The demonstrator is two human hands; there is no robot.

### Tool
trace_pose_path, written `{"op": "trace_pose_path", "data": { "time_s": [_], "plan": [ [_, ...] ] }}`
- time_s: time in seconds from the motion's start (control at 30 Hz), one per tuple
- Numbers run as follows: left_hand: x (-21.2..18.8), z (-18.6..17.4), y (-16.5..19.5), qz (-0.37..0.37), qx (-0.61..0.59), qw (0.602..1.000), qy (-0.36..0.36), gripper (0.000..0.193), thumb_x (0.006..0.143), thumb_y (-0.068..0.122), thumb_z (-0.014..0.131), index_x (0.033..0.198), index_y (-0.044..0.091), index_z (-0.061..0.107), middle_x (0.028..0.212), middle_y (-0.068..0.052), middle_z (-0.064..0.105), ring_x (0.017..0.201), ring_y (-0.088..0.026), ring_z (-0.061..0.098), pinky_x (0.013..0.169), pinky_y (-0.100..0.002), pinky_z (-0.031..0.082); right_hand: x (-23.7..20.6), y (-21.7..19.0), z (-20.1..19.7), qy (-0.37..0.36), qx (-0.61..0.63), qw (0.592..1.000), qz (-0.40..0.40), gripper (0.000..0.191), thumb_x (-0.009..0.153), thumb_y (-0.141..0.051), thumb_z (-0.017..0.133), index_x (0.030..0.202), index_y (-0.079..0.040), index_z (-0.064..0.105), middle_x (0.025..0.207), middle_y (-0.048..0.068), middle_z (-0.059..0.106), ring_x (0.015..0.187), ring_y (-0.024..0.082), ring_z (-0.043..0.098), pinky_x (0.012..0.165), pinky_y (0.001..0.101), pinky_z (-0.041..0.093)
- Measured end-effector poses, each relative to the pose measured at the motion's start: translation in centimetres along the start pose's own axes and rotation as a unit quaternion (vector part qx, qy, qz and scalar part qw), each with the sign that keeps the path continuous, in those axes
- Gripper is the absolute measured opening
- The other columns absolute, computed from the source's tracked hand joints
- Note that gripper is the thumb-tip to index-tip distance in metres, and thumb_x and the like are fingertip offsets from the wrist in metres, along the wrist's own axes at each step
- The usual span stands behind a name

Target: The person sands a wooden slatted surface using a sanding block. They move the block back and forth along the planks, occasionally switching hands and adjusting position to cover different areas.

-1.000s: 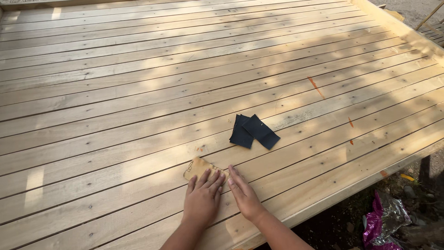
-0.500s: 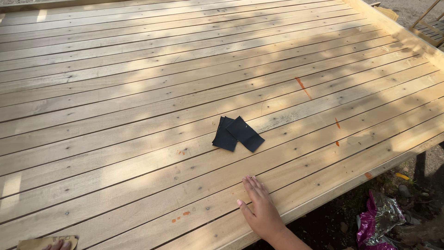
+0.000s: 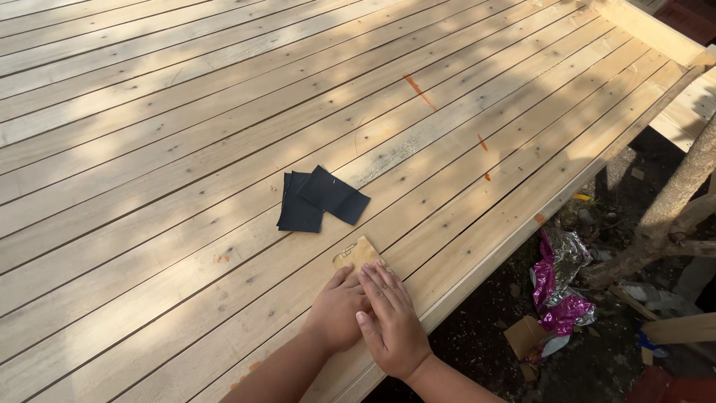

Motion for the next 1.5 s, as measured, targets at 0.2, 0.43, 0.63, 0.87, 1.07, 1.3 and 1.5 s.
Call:
{"op": "trace_pose_path", "data": {
  "time_s": [0.2,0.43,0.63,0.87,1.07,1.3,1.5],
  "plan": [
    [4.7,-1.6,4.7,0.135,0.021,0.989,0.062,0.053,0.093,0.038,0.057,0.144,0.025,0.053,0.153,0.002,0.049,0.146,-0.020,0.032,0.123,-0.050,0.014,-1.7,0.9,-1.1,0.119,-0.091,0.987,0.064,0.057,0.103,-0.028,0.045,0.150,0.004,0.047,0.157,0.022,0.050,0.154,0.042,0.036,0.127,0.0543,0.021],
    [-15.2,4.9,-3.6,0.184,-0.083,0.974,0.098,0.041,0.098,0.027,0.055,0.138,0.025,0.064,0.149,0.006,0.056,0.147,-0.020,0.035,0.120,-0.051,0.019,-6.5,4.3,-0.4,0.333,-0.109,0.893,0.283,0.060,0.106,-0.029,0.045,0.156,0.004,0.036,0.167,0.027,0.027,0.157,0.043,0.021,0.127,0.0525,0.018],
    [-24.6,14.9,-10.9,0.211,0.085,0.956,0.183,0.041,0.097,0.027,0.057,0.137,0.026,0.065,0.147,0.007,0.057,0.146,-0.017,0.037,0.119,-0.051,0.019,-7.4,6.2,0.5,0.338,-0.066,0.879,0.330,0.061,0.109,-0.030,0.038,0.158,0.005,0.029,0.168,0.026,0.023,0.159,0.040,0.016,0.128,0.0495,0.016],
    [-19.7,12.9,-8.0,0.212,0.046,0.964,0.153,0.040,0.097,0.027,0.060,0.136,0.027,0.066,0.145,0.009,0.059,0.145,-0.015,0.038,0.119,-0.052,0.020,-7.9,6.1,0.4,0.346,-0.038,0.881,0.321,0.059,0.110,-0.029,0.030,0.158,0.006,0.029,0.170,0.027,0.021,0.160,0.041,0.017,0.128,0.0493,0.016],
    [-6.4,1.9,1.5,0.210,-0.056,0.973,0.082,0.039,0.096,0.021,0.059,0.135,0.021,0.065,0.147,0.006,0.058,0.144,-0.018,0.039,0.120,-0.052,0.019,-7.5,5.0,0.7,0.305,-0.078,0.892,0.324,0.063,0.109,-0.032,0.032,0.158,0.006,0.029,0.169,0.027,0.020,0.159,0.043,0.014,0.127,0.0508,0.014],
    [4.9,-4.2,3.5,0.134,-0.289,0.948,-0.026,0.043,0.095,0.029,0.062,0.135,0.016,0.067,0.157,-0.003,0.050,0.150,-0.023,0.038,0.118,-0.045,0.031,-5.3,5.7,-1.3,0.177,-0.142,0.926,0.302,0.069,0.105,-0.037,0.036,0.160,0.005,0.026,0.168,0.024,0.026,0.159,0.039,0.016,0.126,0.0569,0.000],
    [2.5,-13.4,-12.2,-0.317,-0.135,0.894,0.288,0.074,0.097,0.055,0.064,0.152,0.010,0.044,0.153,-0.017,0.049,0.145,-0.031,0.043,0.117,-0.049,0.038,-2.0,7.8,-0.9,-0.105,-0.238,0.897,0.357,0.093,0.089,-0.055,0.060,0.157,-0.003,0.023,0.166,0.019,0.024,0.153,0.031,0.014,0.120,0.0579,-0.006]
  ]
}}
Point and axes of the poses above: each hand's wrist, its own x-axis towards the middle knuckle, its own z-axis out of the palm, y = z × x, the point moved 8 cm from there along x, towards the middle knuckle
